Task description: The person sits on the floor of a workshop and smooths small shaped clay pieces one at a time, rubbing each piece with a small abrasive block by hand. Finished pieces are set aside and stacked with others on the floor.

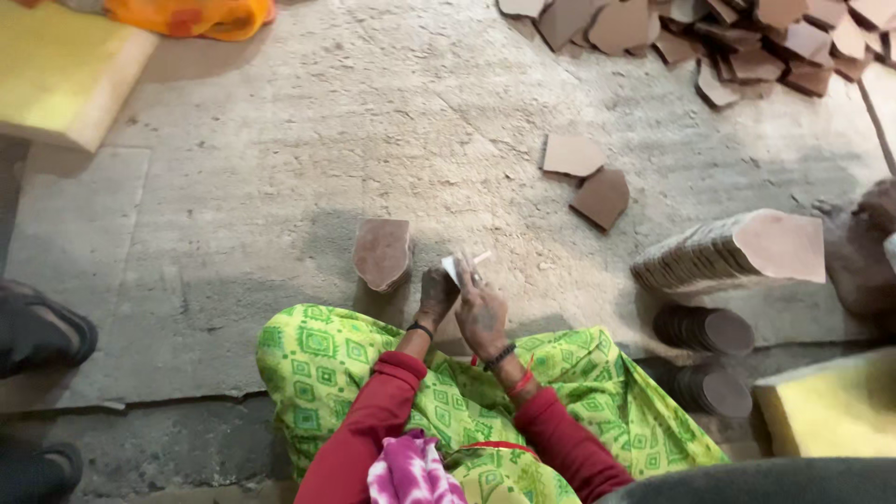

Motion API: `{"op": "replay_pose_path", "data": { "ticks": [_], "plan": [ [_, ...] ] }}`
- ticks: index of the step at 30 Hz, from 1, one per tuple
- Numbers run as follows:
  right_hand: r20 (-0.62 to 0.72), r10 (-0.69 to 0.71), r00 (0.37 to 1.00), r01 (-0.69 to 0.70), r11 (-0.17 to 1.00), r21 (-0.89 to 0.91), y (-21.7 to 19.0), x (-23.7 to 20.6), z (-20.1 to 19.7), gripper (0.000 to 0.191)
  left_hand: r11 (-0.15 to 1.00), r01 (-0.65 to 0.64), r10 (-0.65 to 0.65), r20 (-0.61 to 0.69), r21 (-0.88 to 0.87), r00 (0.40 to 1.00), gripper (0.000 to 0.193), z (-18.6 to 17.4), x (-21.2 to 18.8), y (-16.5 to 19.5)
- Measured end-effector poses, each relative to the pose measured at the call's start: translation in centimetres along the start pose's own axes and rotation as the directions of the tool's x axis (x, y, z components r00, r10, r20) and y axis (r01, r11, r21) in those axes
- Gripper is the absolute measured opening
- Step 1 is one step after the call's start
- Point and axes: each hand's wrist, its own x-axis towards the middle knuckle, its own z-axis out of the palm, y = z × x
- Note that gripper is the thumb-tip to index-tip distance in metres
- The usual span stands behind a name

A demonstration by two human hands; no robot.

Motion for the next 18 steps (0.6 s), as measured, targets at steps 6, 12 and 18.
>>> {"op": "replay_pose_path", "data": {
  "ticks": [6, 12, 18],
  "plan": [
    [0.251, 0.298, 0.921, -0.279, 0.954, -0.108, 2.5, 2.1, -1.4, 0.047, 0.996, -0.001, -0.008, -0.102, -0.09, 0.995, 0.015, -0.7, 0.5, 1.4],
    [0.218, 0.295, 0.93, -0.297, 0.954, -0.025, 5.6, 2.9, -0.6, 0.023, 0.911, -0.102, 0.152, -0.097, 0.399, 0.984, 0.017, 0.3, -0.5, 0.4],
    [0.16, 0.161, 0.974, -0.154, 0.987, -0.051, -1.6, -0.2, -1.0, 0.085, 0.986, -0.04, 0.022, -0.112, -0.161, 0.993, 0.014, 1.5, -0.3, -1.7]
  ]
}}
